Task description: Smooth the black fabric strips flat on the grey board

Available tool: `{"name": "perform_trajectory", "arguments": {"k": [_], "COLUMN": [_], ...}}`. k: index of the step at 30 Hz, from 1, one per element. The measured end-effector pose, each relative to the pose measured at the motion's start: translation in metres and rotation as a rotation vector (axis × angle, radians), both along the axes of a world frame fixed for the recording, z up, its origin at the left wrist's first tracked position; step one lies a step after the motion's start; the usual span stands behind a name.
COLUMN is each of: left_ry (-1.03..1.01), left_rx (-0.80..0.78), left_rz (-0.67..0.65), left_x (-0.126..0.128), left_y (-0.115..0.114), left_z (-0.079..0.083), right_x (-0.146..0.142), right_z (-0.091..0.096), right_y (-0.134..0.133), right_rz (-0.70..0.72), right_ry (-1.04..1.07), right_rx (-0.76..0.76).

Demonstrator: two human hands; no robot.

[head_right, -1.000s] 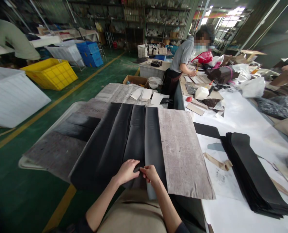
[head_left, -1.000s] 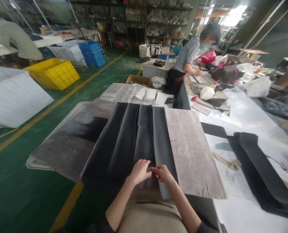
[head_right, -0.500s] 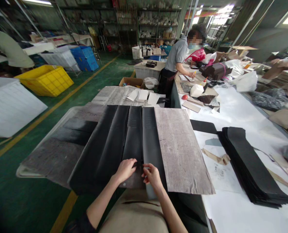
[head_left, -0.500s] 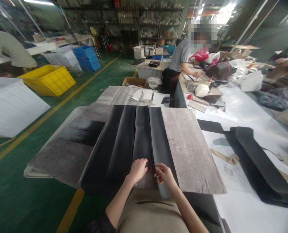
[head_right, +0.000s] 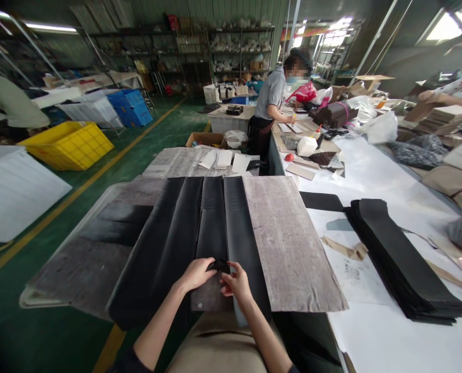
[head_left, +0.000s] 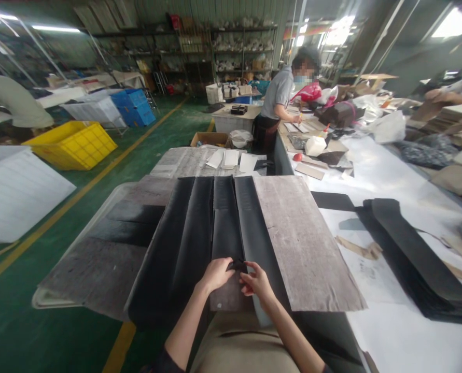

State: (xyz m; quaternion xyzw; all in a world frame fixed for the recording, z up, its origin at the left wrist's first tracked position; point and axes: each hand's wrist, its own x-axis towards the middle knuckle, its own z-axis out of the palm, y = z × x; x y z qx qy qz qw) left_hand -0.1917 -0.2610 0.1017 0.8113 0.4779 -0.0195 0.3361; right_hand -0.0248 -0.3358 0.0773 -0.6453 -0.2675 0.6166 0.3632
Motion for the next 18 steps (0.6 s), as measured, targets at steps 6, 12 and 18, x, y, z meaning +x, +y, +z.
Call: {"name": "perform_trajectory", "arguments": {"k": [6,12,18], "left_ry": [-0.009,-0.012,-0.03], "left_rx": [-0.017,-0.039,-0.074], "left_rz": [-0.002,-0.005,0.001], "left_x": [-0.003,-0.003,-0.004], "left_y": [0.005,0.01,0.013], "left_z": [0.0,0.0,0.002], "right_x": [-0.005,-0.008,-0.007], "right_z": [-0.012,-0.019,-0.018], "right_y": [0.01,0.013,0.016], "right_rz": [0.04,0.135,0.17], "right_ry": [-0.119,-0.3,-0.463], "right_rx": [0.044,0.096,0.14]}}
